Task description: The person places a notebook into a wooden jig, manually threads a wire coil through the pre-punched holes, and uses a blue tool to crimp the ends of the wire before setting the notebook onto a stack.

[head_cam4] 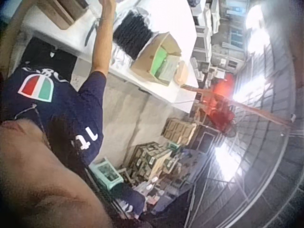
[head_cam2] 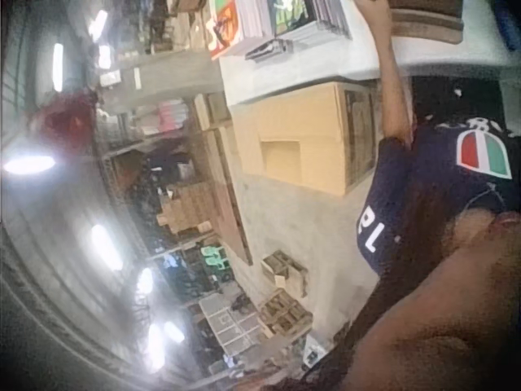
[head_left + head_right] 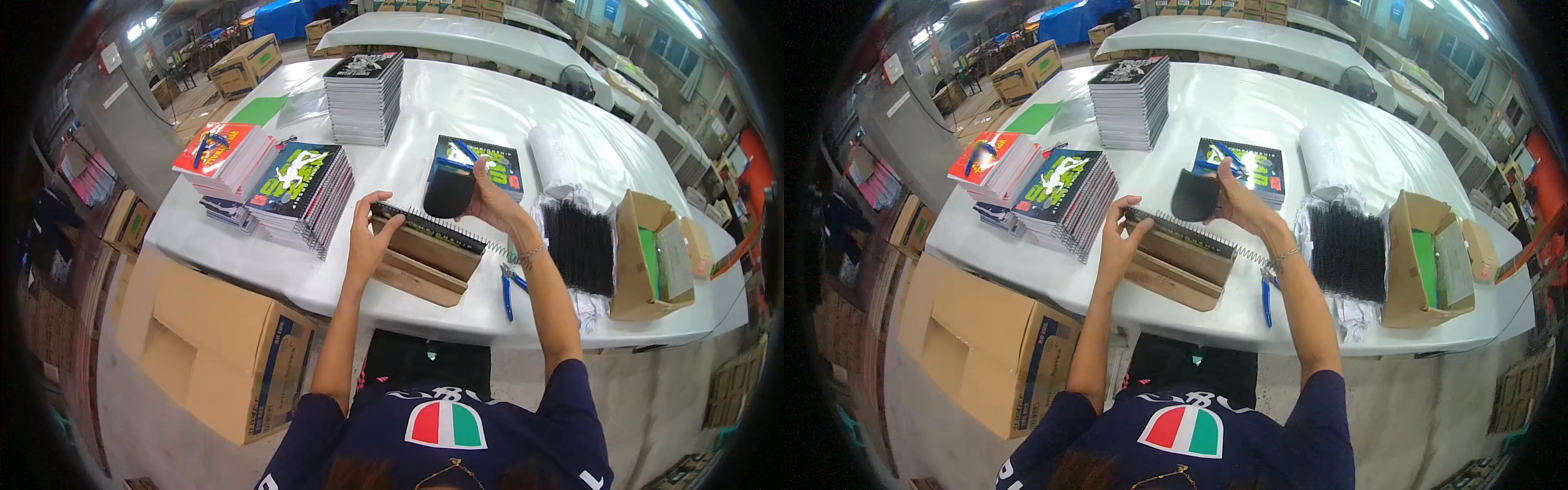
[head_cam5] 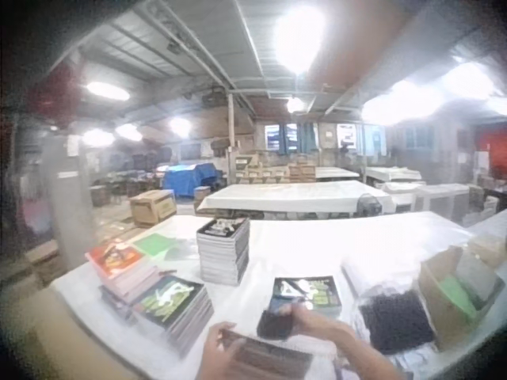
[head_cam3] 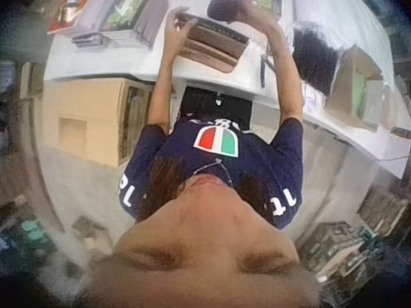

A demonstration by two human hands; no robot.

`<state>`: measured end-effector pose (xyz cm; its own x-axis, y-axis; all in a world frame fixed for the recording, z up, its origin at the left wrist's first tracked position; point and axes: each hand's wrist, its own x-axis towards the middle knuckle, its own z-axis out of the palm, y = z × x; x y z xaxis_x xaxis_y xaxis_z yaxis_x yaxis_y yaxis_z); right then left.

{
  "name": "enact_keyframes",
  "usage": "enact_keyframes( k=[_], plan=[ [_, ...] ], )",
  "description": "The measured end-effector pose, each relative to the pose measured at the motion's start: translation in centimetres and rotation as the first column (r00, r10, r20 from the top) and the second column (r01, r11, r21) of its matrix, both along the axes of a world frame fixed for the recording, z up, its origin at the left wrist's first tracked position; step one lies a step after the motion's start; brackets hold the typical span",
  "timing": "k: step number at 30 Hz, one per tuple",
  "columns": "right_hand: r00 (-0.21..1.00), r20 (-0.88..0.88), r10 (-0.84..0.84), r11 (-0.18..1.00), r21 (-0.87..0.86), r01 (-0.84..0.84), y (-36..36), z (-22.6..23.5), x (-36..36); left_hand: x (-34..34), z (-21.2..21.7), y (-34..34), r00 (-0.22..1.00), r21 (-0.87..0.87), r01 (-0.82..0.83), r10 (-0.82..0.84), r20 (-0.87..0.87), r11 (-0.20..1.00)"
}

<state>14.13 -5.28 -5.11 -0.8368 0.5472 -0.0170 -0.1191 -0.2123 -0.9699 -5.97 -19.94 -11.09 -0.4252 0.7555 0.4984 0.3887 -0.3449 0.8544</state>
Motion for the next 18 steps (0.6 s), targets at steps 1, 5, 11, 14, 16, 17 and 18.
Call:
enact_keyframes(
  k=[1, 5, 11, 14, 16, 17, 18],
  plan=[
    [0.995, 0.104, 0.004, 0.972, 0.234, -0.029, -0.1, -0.3, 0.1, 0.1, -0.2, 0.3, 0.995, 0.003, 0.060, -0.060, 0.085, 0.998],
    [0.826, 0.563, 0.006, 0.809, 0.483, -0.335, 1.9, -1.9, -0.8, 0.7, 0.7, 0.9, 0.957, -0.003, 0.178, -0.172, 0.232, 0.984],
    [0.914, 0.405, 0.030, 0.686, 0.657, -0.313, 0.8, 2.2, -1.9, 0.2, 0.0, 1.1, 0.968, -0.011, 0.186, -0.182, 0.172, 0.982],
    [0.956, 0.272, 0.110, 0.778, 0.575, -0.254, -0.2, 2.6, -2.1, 0.2, 0.1, 1.2, 0.969, -0.010, 0.185, -0.180, 0.169, 0.983],
    [0.953, 0.301, -0.013, 0.899, 0.421, -0.120, -0.3, 3.4, -2.7, 0.1, 0.6, 1.4, 0.957, -0.014, 0.208, -0.201, 0.209, 0.978],
    [0.977, 0.215, -0.012, 0.972, 0.230, -0.039, -0.6, 3.5, -2.4, 0.0, 0.8, 1.1, 0.952, -0.025, 0.219, -0.208, 0.226, 0.975],
    [0.906, 0.417, -0.074, 0.918, 0.383, -0.101, -1.0, 3.6, -2.3, -0.2, -0.2, 1.3, 0.978, -0.012, 0.166, -0.163, 0.130, 0.986]
  ],
)
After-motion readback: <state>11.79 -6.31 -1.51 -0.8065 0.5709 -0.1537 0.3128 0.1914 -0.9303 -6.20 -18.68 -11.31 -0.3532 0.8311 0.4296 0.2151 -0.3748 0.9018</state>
